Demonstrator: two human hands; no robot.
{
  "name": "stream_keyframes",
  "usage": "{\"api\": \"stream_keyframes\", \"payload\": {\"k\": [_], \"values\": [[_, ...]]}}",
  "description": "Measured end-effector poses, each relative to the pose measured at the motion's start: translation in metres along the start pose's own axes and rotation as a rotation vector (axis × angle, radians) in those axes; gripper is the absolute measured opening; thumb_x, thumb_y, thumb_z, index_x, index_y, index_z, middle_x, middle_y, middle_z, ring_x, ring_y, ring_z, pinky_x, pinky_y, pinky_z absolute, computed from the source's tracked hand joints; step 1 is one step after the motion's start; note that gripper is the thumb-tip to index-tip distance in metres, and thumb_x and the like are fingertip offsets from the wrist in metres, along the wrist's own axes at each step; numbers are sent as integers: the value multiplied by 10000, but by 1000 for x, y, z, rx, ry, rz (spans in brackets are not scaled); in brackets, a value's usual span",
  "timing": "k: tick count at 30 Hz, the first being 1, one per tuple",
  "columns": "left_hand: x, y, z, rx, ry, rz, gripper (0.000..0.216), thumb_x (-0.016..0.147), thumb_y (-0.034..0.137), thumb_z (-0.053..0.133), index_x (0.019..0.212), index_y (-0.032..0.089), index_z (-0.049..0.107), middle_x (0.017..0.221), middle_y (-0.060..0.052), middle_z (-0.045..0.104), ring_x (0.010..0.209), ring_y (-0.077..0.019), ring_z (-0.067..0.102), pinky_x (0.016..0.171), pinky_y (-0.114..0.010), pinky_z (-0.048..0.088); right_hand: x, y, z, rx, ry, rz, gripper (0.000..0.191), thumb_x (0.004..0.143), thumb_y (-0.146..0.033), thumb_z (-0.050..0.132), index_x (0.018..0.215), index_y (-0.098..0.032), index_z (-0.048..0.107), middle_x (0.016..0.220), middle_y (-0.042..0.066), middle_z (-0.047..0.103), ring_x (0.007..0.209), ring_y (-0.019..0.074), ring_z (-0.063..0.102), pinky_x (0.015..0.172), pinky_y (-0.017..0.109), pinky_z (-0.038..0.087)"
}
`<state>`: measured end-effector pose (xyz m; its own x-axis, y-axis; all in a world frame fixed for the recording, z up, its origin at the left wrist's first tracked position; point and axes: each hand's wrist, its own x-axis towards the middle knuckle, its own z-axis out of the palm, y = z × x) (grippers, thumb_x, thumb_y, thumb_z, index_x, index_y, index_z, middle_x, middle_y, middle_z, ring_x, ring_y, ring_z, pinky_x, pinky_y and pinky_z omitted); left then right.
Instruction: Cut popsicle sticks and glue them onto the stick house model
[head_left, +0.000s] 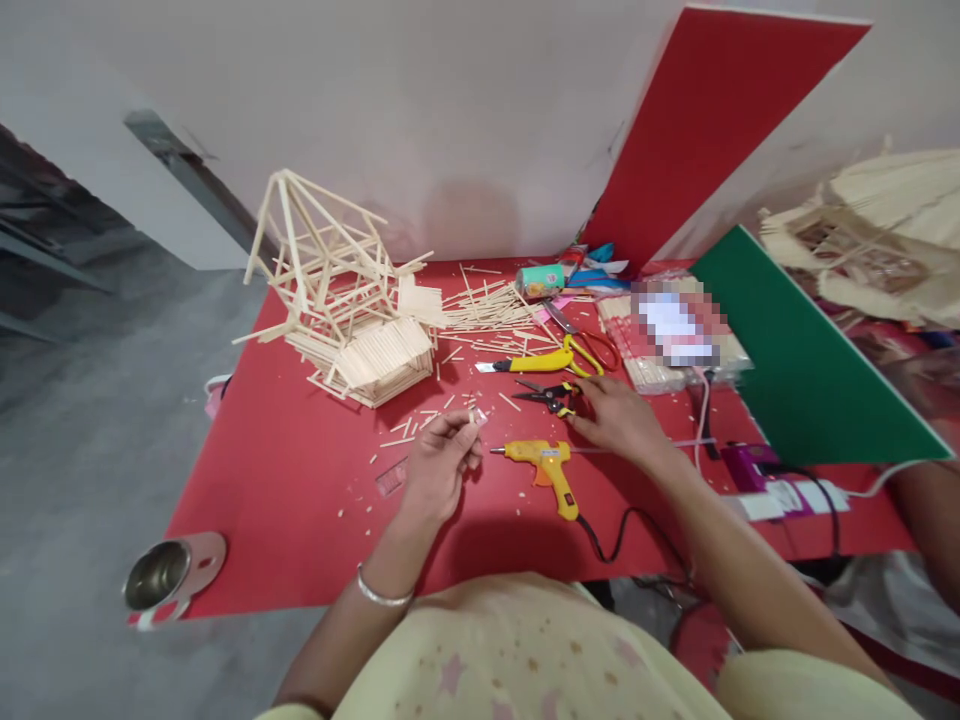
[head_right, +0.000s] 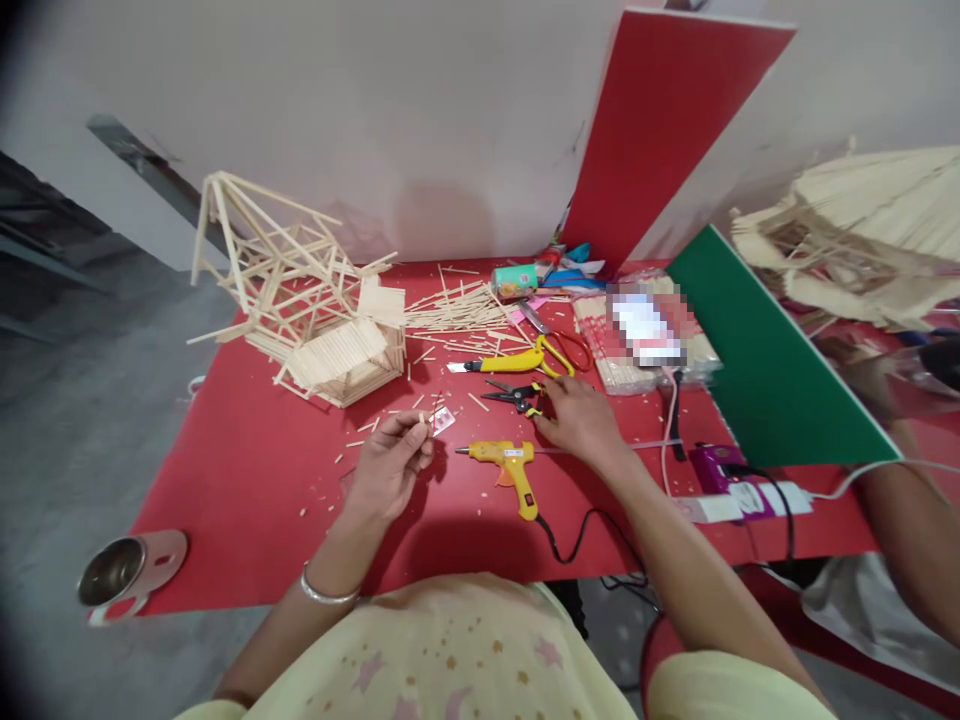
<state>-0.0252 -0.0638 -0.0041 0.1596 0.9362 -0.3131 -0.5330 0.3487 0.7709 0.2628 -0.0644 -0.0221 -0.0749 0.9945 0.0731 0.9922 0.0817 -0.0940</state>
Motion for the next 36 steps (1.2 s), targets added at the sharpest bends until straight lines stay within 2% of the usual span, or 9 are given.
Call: {"api": "stream_keyframes", "payload": {"k": [3, 6, 9, 12, 22, 25, 28, 32, 36], "values": [[2, -5, 4, 10, 33, -25, 355, 634, 282, 896, 910, 141, 723, 629, 11, 657, 476, -67, 554, 439, -169, 429, 8, 1, 1, 52, 44, -31, 491, 950, -478, 530, 1305, -152, 619, 1270, 146, 657, 1166, 288, 585, 967, 387, 456], [5, -7, 8, 16, 54, -23, 346, 626, 282, 901, 895, 140, 735, 627, 7, 658, 487, -66, 561, 448, -166, 434, 30, -17, -5, 44, 100, -81, 388, 999, -382, 435, 1239, -169, 654, 1232, 120, 668, 1151, 261, 572, 965, 351, 421], [7, -6, 9, 19, 65, -14, 338, 617, 278, 907, 880, 147, 740, 633, 5, 661, 501, -66, 567, 457, -164, 435, 58, -29, -10, -54, 43, -140, 350, 963, -241, 444, 1233, -161, 651, 1222, 132, 659, 1134, 269, 553, 939, 350, 385], [9, -3, 5, 34, 82, -2, 333, 626, 289, 903, 886, 151, 747, 638, 4, 659, 502, -64, 558, 462, -168, 435, 78, -32, -9, -130, -23, -165, 353, 936, -183, 432, 1204, -147, 659, 1191, 154, 658, 1108, 280, 543, 886, 355, 363], [22, -2, -5, 51, 127, 29, 331, 634, 330, 897, 865, 147, 748, 612, 12, 633, 487, -64, 532, 453, -180, 426, 96, -24, 10, -198, -143, -242, 389, 958, -179, 377, 1254, -155, 628, 1088, 153, 662, 1030, 273, 574, 858, 371, 321], [23, 0, -4, 80, 126, 36, 319, 656, 341, 883, 862, 140, 744, 607, 7, 638, 482, -70, 540, 453, -186, 436, 90, -28, 6, -210, -77, -204, 361, 944, -206, 395, 1191, -101, 637, 1074, 180, 651, 933, 271, 597, 791, 360, 340], [25, 1, -3, 108, 149, 60, 316, 661, 340, 877, 857, 130, 746, 603, 1, 642, 481, -74, 541, 448, -189, 439, 69, -36, -8, -70, 61, -183, 373, 949, -311, 449, 1214, -110, 615, 1087, 155, 669, 894, 256, 614, 726, 335, 363], [26, 0, -2, 133, 129, 81, 309, 657, 343, 878, 836, 129, 745, 604, -6, 647, 473, -78, 545, 442, -193, 450, 35, -52, -30, 129, 156, -367, 434, 973, -522, 486, 1189, -185, 654, 1012, 81, 719, 844, 206, 640, 715, 308, 395], [23, 0, 1, 158, 42, 44, 326, 725, 372, 833, 939, 142, 748, 578, -12, 654, 453, -105, 570, 430, -207, 465, 19, -64, -37, 149, 212, -475, 437, 980, -537, 495, 1140, -179, 687, 965, 74, 731, 802, 188, 646, 703, 305, 401]]}}
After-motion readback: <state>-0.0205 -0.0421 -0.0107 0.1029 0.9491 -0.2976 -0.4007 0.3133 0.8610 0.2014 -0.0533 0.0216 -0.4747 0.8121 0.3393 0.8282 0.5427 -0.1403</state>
